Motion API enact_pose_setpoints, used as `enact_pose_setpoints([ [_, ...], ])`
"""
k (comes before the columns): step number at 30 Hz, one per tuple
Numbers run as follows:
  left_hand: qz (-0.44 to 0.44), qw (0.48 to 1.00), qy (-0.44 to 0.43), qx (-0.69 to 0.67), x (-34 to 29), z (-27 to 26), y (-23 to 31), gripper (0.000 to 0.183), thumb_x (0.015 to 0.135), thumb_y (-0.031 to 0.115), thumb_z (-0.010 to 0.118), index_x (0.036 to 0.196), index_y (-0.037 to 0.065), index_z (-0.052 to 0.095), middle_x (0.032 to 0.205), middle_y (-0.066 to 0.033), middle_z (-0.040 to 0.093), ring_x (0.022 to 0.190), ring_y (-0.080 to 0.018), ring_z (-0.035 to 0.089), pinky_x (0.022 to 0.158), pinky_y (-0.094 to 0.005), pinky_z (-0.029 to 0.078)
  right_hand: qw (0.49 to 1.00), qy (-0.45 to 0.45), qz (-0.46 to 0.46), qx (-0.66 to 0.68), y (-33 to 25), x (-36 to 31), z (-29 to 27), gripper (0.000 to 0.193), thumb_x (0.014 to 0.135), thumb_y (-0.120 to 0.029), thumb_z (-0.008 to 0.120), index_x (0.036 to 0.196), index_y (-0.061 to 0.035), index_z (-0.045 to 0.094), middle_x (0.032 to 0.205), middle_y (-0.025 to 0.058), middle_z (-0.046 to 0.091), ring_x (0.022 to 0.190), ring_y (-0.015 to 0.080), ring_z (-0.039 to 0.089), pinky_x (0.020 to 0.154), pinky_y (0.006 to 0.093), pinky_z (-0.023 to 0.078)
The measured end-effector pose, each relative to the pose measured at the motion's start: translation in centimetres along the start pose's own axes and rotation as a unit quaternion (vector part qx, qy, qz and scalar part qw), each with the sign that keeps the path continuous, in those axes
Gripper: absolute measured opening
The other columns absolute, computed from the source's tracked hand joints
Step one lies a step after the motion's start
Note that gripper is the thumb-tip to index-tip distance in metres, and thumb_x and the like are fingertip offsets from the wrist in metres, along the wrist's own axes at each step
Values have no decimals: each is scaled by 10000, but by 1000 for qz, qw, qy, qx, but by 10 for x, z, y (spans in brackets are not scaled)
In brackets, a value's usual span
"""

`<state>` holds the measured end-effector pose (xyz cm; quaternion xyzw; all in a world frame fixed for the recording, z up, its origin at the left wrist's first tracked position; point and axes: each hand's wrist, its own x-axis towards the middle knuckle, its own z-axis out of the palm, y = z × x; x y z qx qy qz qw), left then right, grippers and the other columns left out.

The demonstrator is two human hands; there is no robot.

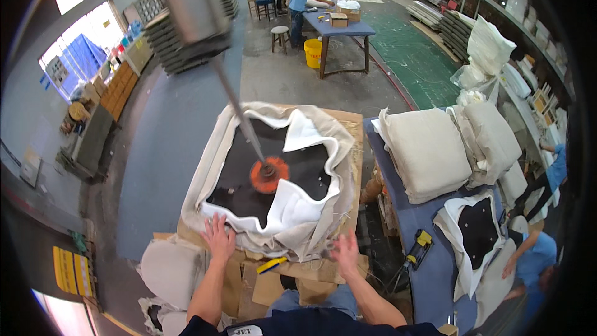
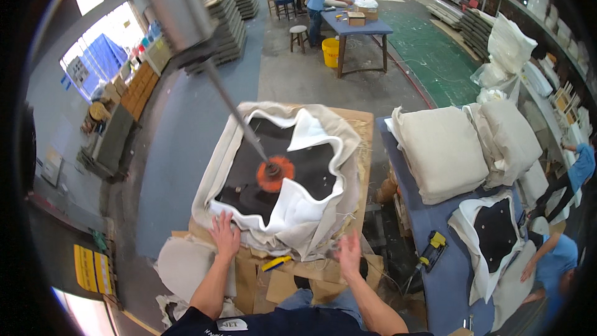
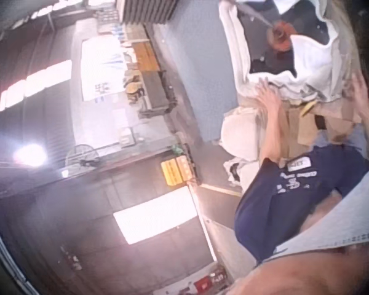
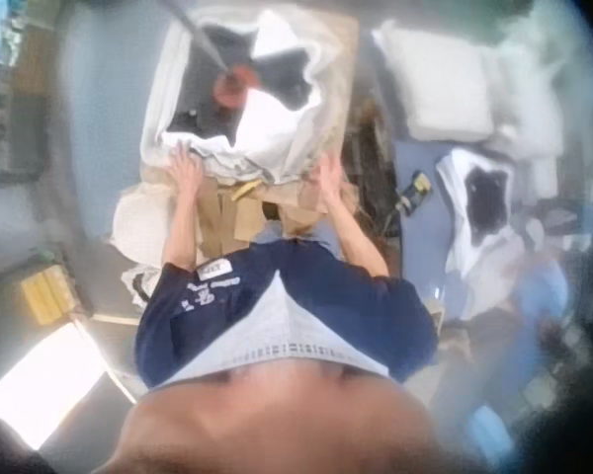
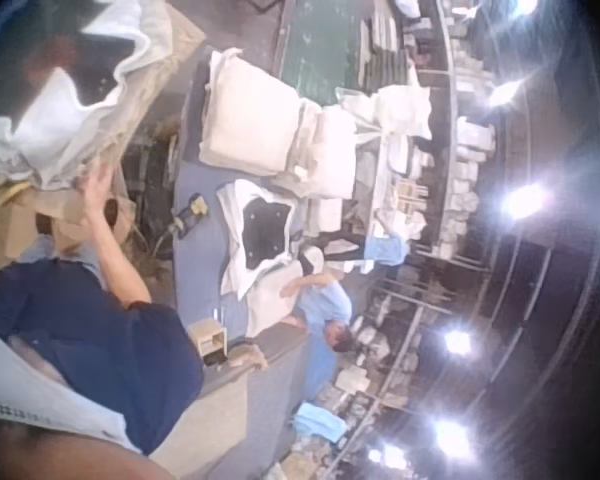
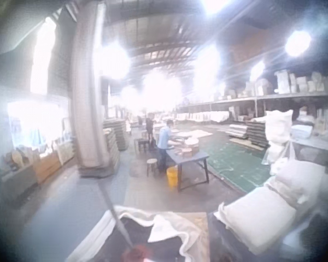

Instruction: The person staples fabric onto a cushion frame using a pneumatic staple gun, then uses a screwdriver to adjust the fabric tension. The person handles the cushion and fabric repeatedly to align and secure it.

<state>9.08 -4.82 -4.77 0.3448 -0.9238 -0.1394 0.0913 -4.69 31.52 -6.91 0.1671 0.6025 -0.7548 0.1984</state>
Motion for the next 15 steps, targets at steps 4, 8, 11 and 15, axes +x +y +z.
enact_pose_setpoints([
  [4, 44, 989, 95, -105, 19, 13, -32, 598, 864, 120, 598, 1444, 87, 455, 1598, -167, 346, 1485, -477, 219, 1201, -555, 224, 963, -45, 226, 140, 14, -43, 63, 515, 995, -402, 635, 1410, -187, 420, 1232, 101, 557, 1013, 270, 628, 800, 463, 540],
  [8, 24, 972, 110, -208, 18, 24, -38, 517, 888, 144, 602, 1380, 18, 506, 1603, -189, 331, 1472, -472, 249, 1222, -510, 216, 951, -81, 271, 122, 57, -36, 46, 468, 964, -455, 667, 1274, -165, 470, 1117, 95, 557, 996, 313, 639, 829, 495, 531],
  [11, 9, 944, 120, -306, 12, 24, -47, 473, 912, 164, 599, 1344, -17, 532, 1600, -224, 322, 1471, -460, 262, 1225, -510, 210, 932, -91, 332, 114, 57, -37, 52, 484, 952, -458, 683, 1266, -154, 476, 1079, 90, 589, 1032, 327, 637, 888, 518, 528],
  [15, -4, 916, 90, -390, -10, 32, -17, 486, 930, 183, 593, 1365, -23, 524, 1605, -246, 305, 1475, -433, 276, 1230, -489, 203, 920, -146, 345, 119, 48, -69, 81, 449, 960, -464, 670, 1213, -124, 520, 1102, 89, 651, 1097, 322, 642, 955, 519, 530],
])
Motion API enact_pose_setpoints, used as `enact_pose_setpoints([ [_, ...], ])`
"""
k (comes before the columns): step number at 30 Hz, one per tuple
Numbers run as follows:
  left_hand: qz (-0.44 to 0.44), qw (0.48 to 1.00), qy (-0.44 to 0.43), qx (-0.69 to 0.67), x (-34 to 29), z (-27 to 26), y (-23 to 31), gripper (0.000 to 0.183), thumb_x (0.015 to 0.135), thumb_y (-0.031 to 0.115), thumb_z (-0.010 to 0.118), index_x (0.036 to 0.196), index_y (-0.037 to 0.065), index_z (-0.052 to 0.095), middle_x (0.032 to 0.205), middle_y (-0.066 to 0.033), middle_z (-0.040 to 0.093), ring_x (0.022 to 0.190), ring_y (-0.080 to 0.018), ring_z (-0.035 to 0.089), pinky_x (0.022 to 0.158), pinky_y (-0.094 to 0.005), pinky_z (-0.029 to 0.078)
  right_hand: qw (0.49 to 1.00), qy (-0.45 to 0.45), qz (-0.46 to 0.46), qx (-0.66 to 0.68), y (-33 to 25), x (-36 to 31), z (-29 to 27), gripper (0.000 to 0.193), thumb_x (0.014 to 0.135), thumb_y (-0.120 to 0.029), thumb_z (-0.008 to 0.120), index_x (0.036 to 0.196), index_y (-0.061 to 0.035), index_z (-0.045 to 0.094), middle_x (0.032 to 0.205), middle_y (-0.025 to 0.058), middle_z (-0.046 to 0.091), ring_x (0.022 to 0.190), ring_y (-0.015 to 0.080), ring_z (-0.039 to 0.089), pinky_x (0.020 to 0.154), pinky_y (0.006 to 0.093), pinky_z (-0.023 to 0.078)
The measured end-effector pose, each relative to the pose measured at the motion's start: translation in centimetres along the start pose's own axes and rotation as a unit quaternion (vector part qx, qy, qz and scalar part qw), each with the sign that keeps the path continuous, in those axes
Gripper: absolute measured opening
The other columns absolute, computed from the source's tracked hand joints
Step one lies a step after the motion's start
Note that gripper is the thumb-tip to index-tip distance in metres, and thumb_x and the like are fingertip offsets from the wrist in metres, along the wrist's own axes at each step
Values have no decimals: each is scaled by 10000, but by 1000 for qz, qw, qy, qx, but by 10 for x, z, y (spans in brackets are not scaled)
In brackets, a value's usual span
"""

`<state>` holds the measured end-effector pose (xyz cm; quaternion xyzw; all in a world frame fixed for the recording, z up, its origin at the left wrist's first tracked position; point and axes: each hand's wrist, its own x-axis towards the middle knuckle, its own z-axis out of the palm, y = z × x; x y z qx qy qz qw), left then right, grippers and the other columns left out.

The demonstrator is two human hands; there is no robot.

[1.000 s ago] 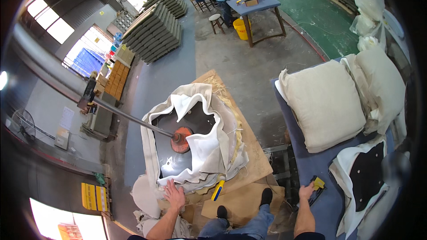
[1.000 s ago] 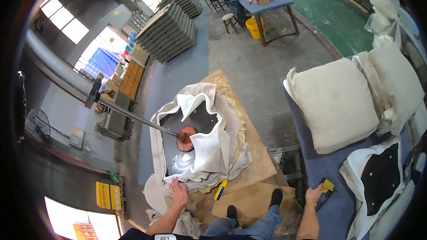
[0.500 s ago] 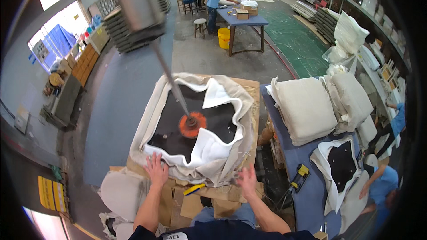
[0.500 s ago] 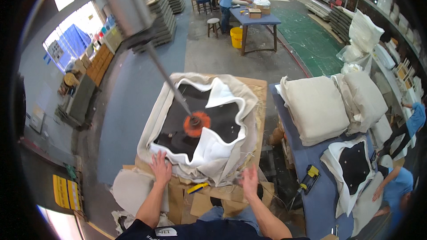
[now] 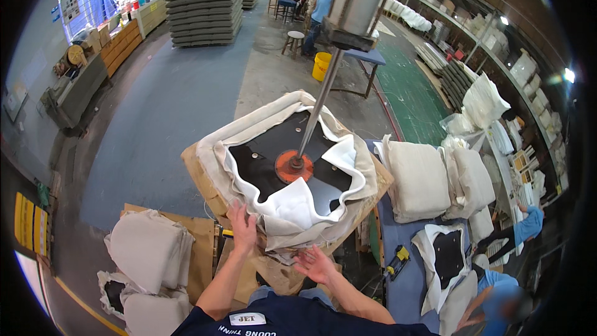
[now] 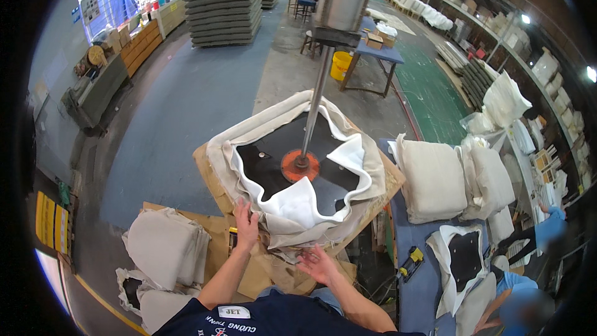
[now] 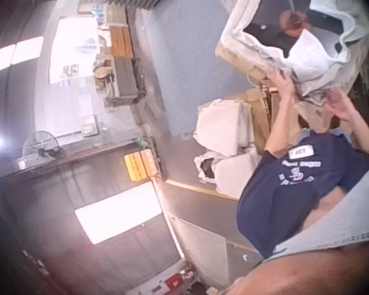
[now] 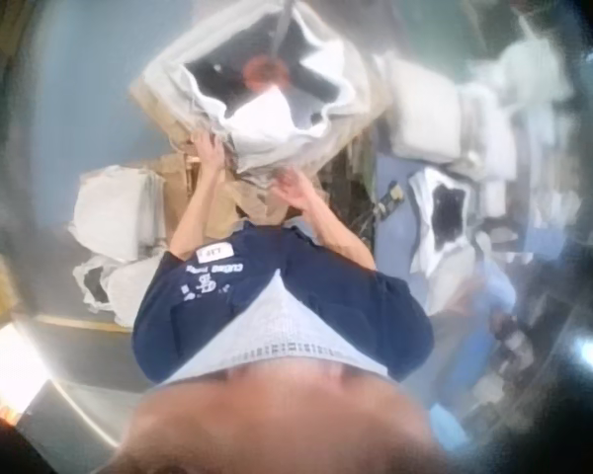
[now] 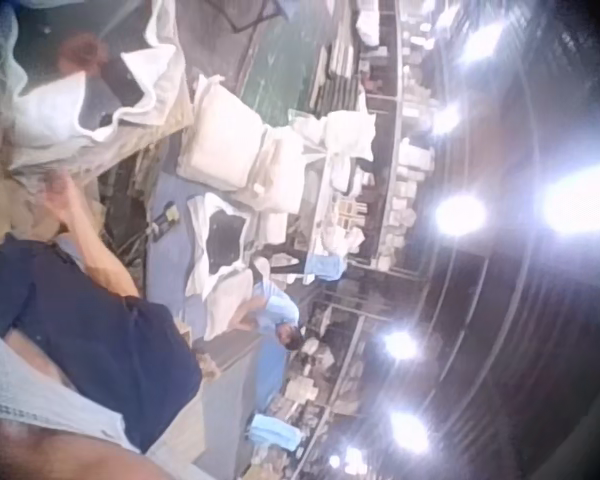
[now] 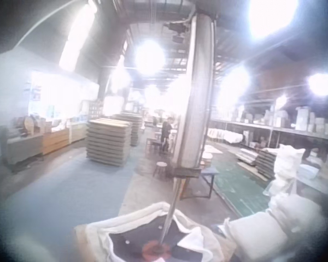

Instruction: The person staples fabric onto a cushion frame using a pneumatic staple gun, then uses a screwdriver to adjust the fabric tension. The person handles the cushion and fabric repeatedly to align and secure it.

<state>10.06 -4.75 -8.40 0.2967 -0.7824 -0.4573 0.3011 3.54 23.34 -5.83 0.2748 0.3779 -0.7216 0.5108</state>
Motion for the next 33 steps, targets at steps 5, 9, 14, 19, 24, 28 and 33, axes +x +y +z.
enact_pose_setpoints([
  [5, -6, 1000, -18, -19, -20, -1, 23, 642, 882, 115, 587, 1483, 4, 391, 1563, -230, 373, 1467, -407, 311, 1231, -481, 206, 992, -111, 54, -9, 22, 21, 8, 447, 1013, -498, 560, 1242, -115, 555, 1236, 125, 661, 1083, 287, 676, 891, 424, 576],
  [9, -33, 997, -45, -61, -11, -23, 34, 667, 867, 96, 596, 1499, 35, 390, 1557, -235, 382, 1459, -407, 328, 1228, -466, 218, 975, -187, 87, -83, 23, 27, 34, 583, 1020, -606, 435, 1327, -118, 523, 1290, 142, 640, 1056, 294, 682, 848, 414, 587],
  [14, -43, 988, -112, -93, -2, -34, 26, 491, 934, 159, 580, 1407, 37, 538, 1569, -298, 341, 1459, -440, 313, 1234, -450, 184, 965, -224, 95, -94, 9, 24, 86, 735, 995, -704, 350, 1389, -94, 465, 1328, 156, 616, 1048, 303, 684, 840, 411, 589],
  [19, -41, 981, -162, -98, 1, -30, -12, 384, 1029, 257, 474, 1285, 19, 633, 1526, -294, 396, 1481, -341, 317, 1195, -348, 243, 969, -206, 66, -123, 9, 40, 110, 736, 993, -697, 378, 1375, -74, 461, 1276, 130, 641, 1017, 287, 693, 837, 399, 591],
  [24, -75, 978, -141, -135, -15, -36, 27, 365, 1038, 272, 491, 1119, -12, 706, 1531, -216, 434, 1358, -307, 469, 1133, -343, 304, 984, -114, 31, -130, 18, 46, 103, 491, 1067, -483, 435, 1283, -56, 542, 1152, 110, 686, 948, 264, 705, 786, 389, 599],
  [28, -334, 845, -29, -417, -57, -28, 21, 299, 1022, 271, 562, 1237, 64, 562, 1307, -99, 512, 1121, -198, 544, 878, -418, 494, 968, -68, -34, -241, 24, 17, 88, 347, 1062, -313, 501, 1192, -12, 614, 1040, 114, 707, 889, 241, 703, 761, 391, 595],
  [33, -465, 788, -101, -391, -74, -25, 68, 511, 968, 368, 634, 1352, 103, 426, 1248, -56, 522, 1008, -242, 587, 822, -466, 520, 949, -31, -55, -310, 26, -16, 47, 355, 1046, -307, 551, 1158, 14, 654, 1004, 96, 721, 862, 202, 701, 748, 371, 592],
])
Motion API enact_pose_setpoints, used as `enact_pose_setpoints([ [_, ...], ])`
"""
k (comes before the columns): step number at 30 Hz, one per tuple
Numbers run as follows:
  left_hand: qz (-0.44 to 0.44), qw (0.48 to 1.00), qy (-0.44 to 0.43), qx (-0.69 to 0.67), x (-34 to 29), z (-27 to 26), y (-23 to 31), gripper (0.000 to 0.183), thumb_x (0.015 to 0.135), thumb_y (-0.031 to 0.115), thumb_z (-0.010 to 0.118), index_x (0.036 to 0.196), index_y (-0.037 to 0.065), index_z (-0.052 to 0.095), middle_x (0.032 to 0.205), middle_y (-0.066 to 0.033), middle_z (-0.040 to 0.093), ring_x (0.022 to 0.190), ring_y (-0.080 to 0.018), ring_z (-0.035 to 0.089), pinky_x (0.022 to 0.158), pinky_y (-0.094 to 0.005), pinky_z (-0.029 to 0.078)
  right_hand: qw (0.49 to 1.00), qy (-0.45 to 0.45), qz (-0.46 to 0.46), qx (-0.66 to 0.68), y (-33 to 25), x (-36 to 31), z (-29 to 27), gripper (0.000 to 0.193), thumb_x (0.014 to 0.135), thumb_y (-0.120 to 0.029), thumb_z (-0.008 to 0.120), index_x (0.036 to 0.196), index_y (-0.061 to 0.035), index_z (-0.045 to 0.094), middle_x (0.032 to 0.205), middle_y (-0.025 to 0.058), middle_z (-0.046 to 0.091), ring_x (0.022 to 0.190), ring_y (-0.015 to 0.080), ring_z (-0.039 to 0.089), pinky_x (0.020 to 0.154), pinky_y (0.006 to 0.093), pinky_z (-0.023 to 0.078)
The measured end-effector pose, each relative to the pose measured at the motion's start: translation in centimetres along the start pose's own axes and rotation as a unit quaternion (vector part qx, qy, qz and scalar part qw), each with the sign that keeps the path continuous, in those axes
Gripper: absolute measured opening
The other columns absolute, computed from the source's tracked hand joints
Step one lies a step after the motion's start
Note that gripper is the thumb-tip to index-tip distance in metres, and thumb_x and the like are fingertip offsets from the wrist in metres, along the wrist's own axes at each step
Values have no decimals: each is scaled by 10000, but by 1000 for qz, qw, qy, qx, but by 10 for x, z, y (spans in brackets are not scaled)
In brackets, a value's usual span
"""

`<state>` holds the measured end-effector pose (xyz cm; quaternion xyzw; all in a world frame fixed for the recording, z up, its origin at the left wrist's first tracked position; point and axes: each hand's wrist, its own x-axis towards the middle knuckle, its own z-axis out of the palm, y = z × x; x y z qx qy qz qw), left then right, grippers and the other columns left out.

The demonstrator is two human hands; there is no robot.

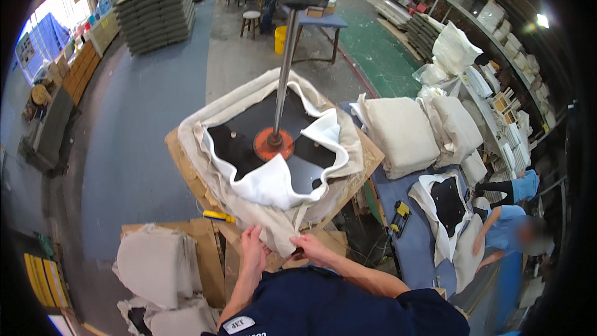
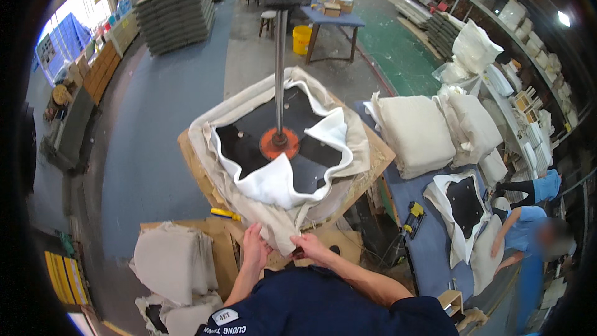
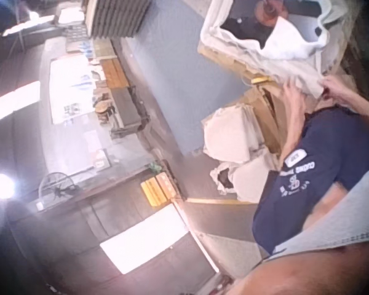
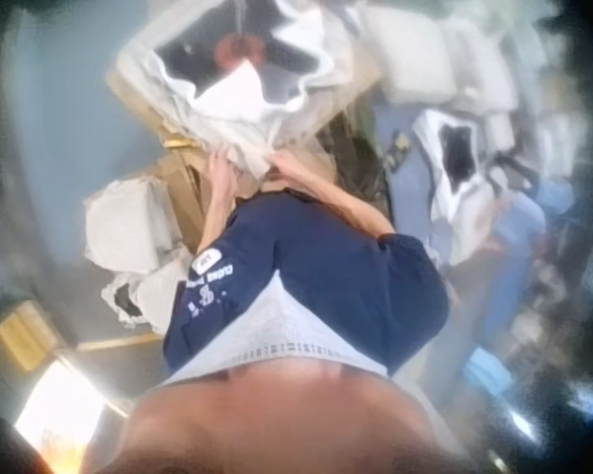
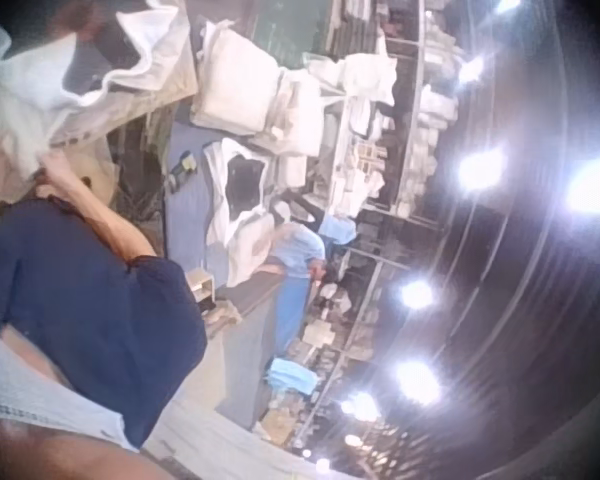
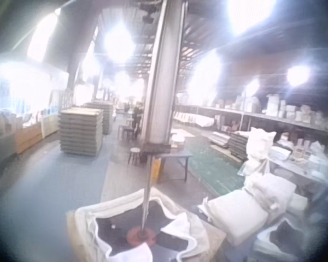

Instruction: The person staples fabric onto a cushion frame using a pneumatic staple gun, then uses a screwdriver to adjust the fabric tension. The person handles the cushion and fabric repeatedly to align and secure it.

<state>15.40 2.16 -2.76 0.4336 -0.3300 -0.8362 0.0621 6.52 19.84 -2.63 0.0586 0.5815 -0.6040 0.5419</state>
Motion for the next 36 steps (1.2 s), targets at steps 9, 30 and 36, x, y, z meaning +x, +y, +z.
enact_pose_setpoints([
  [9, 29, 993, -69, 88, 26, -4, -22, 480, 1008, 356, 576, 1252, -57, 592, 1138, -144, 676, 998, -228, 666, 841, -389, 533, 989, 0, 34, 145, 17, -2, 10, 406, 1030, -341, 555, 1359, -104, 546, 1296, 86, 628, 1187, 275, 614, 958, 491, 520],
  [30, 163, 884, 3, 438, 7, -25, 25, 586, 1015, 430, 521, 959, -132, 678, 821, -175, 711, 776, -251, 676, 739, -405, 510, 997, -2, -77, -9, 14, 63, 41, 593, 1004, -396, 583, 1296, 119, 584, 1256, 162, 652, 1097, 219, 610, 945, 355, 473],
  [36, 191, 828, 17, 527, -8, -19, 42, 563, 1031, 408, 504, 900, -113, 674, 759, -121, 682, 755, -162, 626, 702, -379, 500, 974, -26, -178, -140, -6, 47, 47, 448, 1018, -307, 594, 1277, 59, 578, 1046, 47, 667, 862, 125, 599, 728, 320, 521],
])
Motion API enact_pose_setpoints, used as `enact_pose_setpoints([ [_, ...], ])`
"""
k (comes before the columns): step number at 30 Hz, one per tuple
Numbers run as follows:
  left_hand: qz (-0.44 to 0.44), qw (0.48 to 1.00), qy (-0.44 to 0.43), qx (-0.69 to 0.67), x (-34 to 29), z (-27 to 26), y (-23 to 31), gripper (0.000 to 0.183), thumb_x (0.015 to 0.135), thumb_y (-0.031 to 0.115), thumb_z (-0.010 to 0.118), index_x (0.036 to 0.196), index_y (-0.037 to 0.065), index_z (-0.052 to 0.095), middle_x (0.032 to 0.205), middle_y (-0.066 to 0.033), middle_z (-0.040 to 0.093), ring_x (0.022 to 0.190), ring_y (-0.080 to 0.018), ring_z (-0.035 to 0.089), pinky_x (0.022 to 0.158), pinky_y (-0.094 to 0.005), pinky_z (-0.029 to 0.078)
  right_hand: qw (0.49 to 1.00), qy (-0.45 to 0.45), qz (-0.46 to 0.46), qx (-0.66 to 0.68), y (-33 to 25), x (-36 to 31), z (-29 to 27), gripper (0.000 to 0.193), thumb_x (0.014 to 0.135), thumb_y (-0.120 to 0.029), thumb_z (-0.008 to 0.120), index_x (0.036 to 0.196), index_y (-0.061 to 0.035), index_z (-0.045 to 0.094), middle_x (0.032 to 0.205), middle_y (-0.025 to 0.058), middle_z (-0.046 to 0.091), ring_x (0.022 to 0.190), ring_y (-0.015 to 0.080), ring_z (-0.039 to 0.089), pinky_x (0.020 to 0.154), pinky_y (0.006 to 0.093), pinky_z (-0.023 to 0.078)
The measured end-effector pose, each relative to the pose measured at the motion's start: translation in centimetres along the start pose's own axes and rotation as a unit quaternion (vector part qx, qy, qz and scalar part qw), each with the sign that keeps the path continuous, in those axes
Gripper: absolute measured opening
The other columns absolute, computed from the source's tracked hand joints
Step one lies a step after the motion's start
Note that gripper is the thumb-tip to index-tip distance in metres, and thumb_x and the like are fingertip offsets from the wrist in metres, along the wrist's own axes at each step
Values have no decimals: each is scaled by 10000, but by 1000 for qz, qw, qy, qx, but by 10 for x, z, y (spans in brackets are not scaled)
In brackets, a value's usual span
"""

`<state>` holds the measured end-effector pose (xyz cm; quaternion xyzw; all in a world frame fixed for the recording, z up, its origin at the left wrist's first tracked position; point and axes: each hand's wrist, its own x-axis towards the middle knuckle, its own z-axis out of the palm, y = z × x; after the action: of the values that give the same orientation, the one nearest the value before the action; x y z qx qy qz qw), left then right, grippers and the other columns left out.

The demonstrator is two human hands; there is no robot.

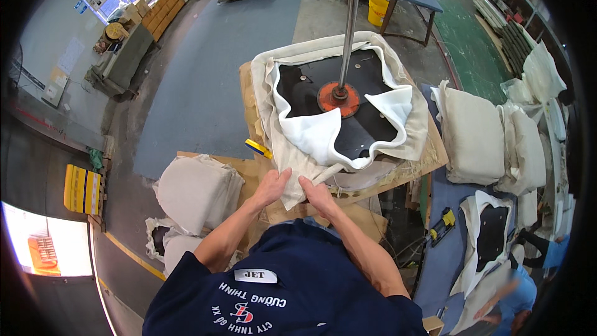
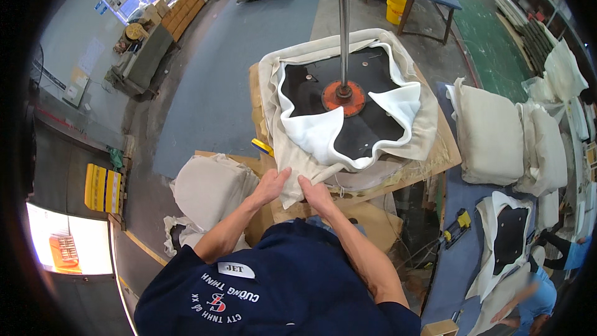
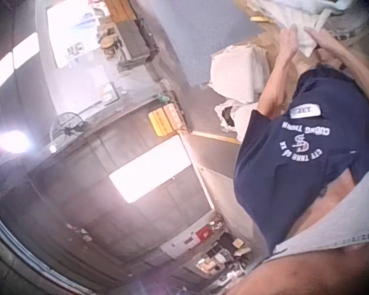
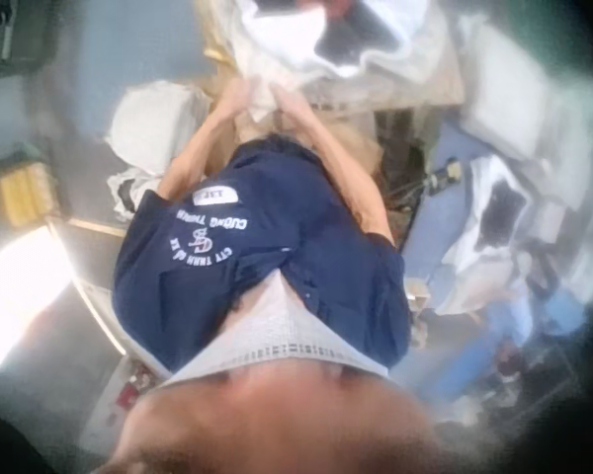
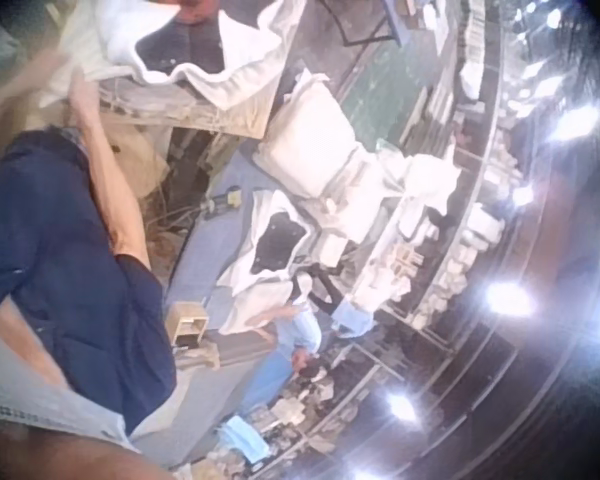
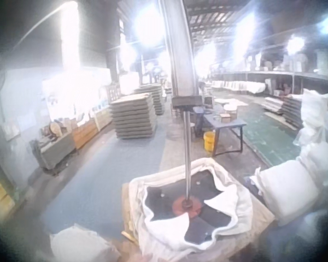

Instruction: The person staples fabric onto a cushion frame using a pneumatic staple gun, then uses a screwdriver to adjust the fabric tension. The person handles the cushion and fabric repeatedly to align and secure it.

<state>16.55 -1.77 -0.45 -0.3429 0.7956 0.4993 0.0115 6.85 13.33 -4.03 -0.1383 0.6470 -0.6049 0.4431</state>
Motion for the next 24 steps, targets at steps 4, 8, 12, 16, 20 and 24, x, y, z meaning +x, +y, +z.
enact_pose_setpoints([
  [4, 34, 999, -19, 30, 11, -7, 5, 565, 1037, 390, 490, 877, -126, 657, 715, -159, 662, 716, -185, 620, 668, -407, 489, 988, -20, 24, 149, 6, -1, 4, 378, 1023, -312, 576, 1169, 33, 631, 982, 74, 686, 777, 131, 615, 657, 307, 506],
  [8, 94, 995, 15, 9, 14, -3, -22, 539, 1043, 365, 476, 870, -110, 659, 695, -169, 652, 684, -205, 619, 648, -422, 485, 972, -50, 14, 230, 9, -8, 14, 309, 1024, -299, 574, 1083, -4, 645, 846, 58, 669, 617, 118, 578, 516, 292, 466],
  [12, 71, 993, 6, 95, -13, -18, -18, 484, 1040, 335, 474, 920, -85, 683, 724, -171, 680, 697, -213, 638, 673, -415, 509, 974, -63, 42, 213, 20, -13, 23, 231, 1027, -261, 568, 1048, -43, 639, 739, 41, 646, 542, 123, 560, 479, 293, 466],
  [16, 92, 996, 6, -4, -12, -10, -14, 504, 1029, 365, 481, 925, -86, 680, 800, -252, 695, 786, -313, 704, 730, -452, 510, 976, -34, 38, 210, 10, -19, 16, 245, 1029, -270, 569, 995, -48, 666, 725, 29, 647, 548, 131, 566, 477, 288, 455],
  [20, -61, 980, -58, -181, -7, -14, 6, 488, 1020, 352, 517, 974, -96, 704, 856, -153, 734, 793, -231, 698, 722, -391, 518, 985, -102, 24, 134, -11, -12, 4, 265, 1050, -289, 529, 985, -51, 627, 726, 6, 599, 561, 113, 516, 510, 263, 435],
  [24, -135, 950, -61, -273, -8, -6, -8, 463, 1022, 336, 527, 1030, -89, 711, 927, -110, 733, 809, -200, 688, 743, -339, 530, 991, -113, 42, 64, -31, -14, 21, 248, 1053, -273, 519, 1097, -48, 614, 849, 5, 616, 634, 96, 544, 550, 261, 454],
])
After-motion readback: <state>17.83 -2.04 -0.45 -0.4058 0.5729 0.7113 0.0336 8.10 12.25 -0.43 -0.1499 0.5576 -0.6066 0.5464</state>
